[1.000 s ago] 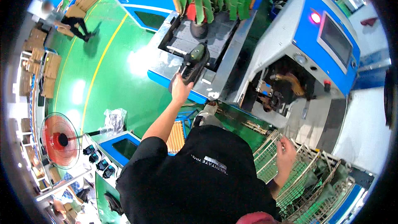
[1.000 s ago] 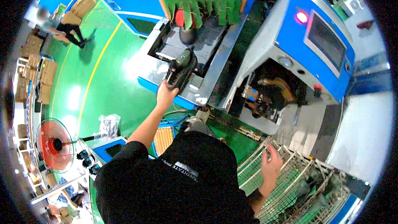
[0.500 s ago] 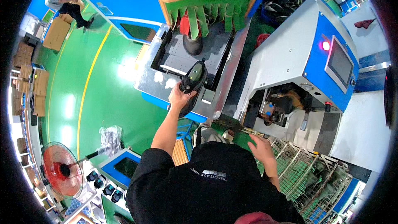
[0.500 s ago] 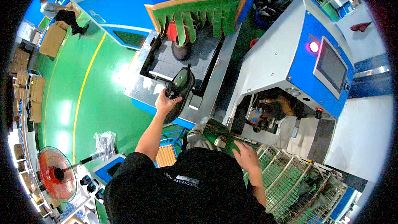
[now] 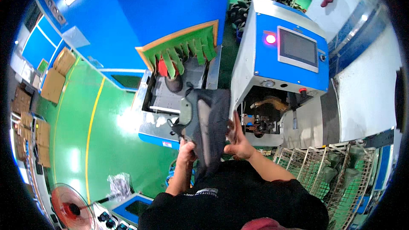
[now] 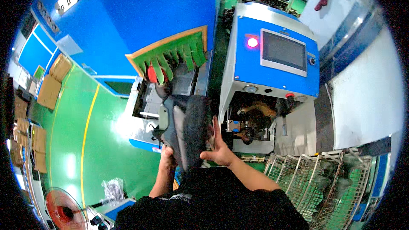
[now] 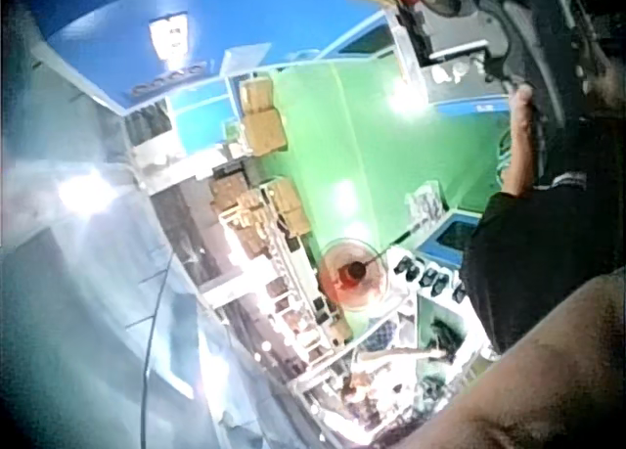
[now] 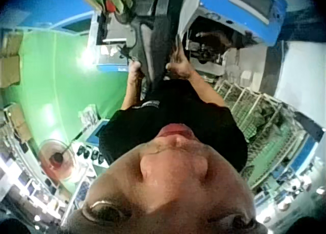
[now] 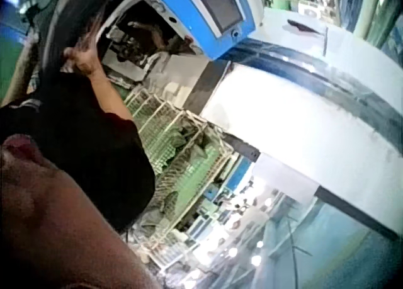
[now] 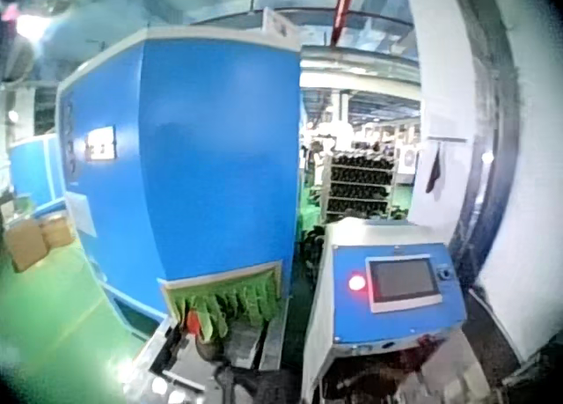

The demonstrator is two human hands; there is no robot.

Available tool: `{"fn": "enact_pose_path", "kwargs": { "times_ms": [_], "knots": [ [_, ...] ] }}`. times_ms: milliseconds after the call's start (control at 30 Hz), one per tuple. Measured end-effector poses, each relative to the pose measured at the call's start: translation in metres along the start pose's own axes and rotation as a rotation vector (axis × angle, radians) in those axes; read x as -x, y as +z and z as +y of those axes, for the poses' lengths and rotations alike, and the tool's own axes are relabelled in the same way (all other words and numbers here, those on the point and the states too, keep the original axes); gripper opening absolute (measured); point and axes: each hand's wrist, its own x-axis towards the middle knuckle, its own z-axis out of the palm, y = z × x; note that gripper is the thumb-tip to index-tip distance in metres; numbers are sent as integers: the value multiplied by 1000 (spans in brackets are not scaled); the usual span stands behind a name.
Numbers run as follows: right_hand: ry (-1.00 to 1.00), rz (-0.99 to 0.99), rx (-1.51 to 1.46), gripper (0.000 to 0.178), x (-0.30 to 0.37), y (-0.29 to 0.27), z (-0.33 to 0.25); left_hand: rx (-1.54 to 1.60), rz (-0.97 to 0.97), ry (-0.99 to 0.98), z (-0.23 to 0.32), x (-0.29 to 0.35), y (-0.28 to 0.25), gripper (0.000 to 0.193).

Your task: The person processes multiple shoes by hand, removing a green shoe last from the interior of each shoe, placing the lasts into a wire cart, and inserting the shoes into a specialized processing machine at a workstation.

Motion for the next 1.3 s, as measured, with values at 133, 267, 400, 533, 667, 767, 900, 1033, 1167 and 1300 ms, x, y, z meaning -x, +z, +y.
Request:
{"fn": "enact_pose_path", "kwargs": {
  "times_ms": [133,267,400,533,667,767,900,1033,1167,1300],
  "knots": [
    [-264,116,156,133,-4,-35,-67,-98,-123,20,-25,-11,57,102],
    [-285,105,-65,108,40,-168,-13,933,-513,-387,-47,-1,101,108],
    [-210,24,-130,79,80,-175,-21,166,-26,-471,-58,5,117,31],
    [-144,366,-378,72,131,-167,-22,-81,-17,-153,-57,-19,133,32],
    [-161,579,-653,76,157,-148,-39,141,-61,101,4,-74,106,25],
    [-213,578,-593,81,177,-201,23,126,-93,98,24,-74,129,19],
    [-356,486,-414,89,172,-145,-61,320,-12,108,47,-97,109,16],
    [-374,684,-329,89,181,-132,-71,-318,-194,-10,40,-66,124,26],
    [-343,704,-351,84,178,-99,-92,-1004,-418,-75,-21,-39,139,74],
    [-310,730,-256,85,172,-111,-73,-957,-555,-279,-71,-22,181,69]
  ]
}}
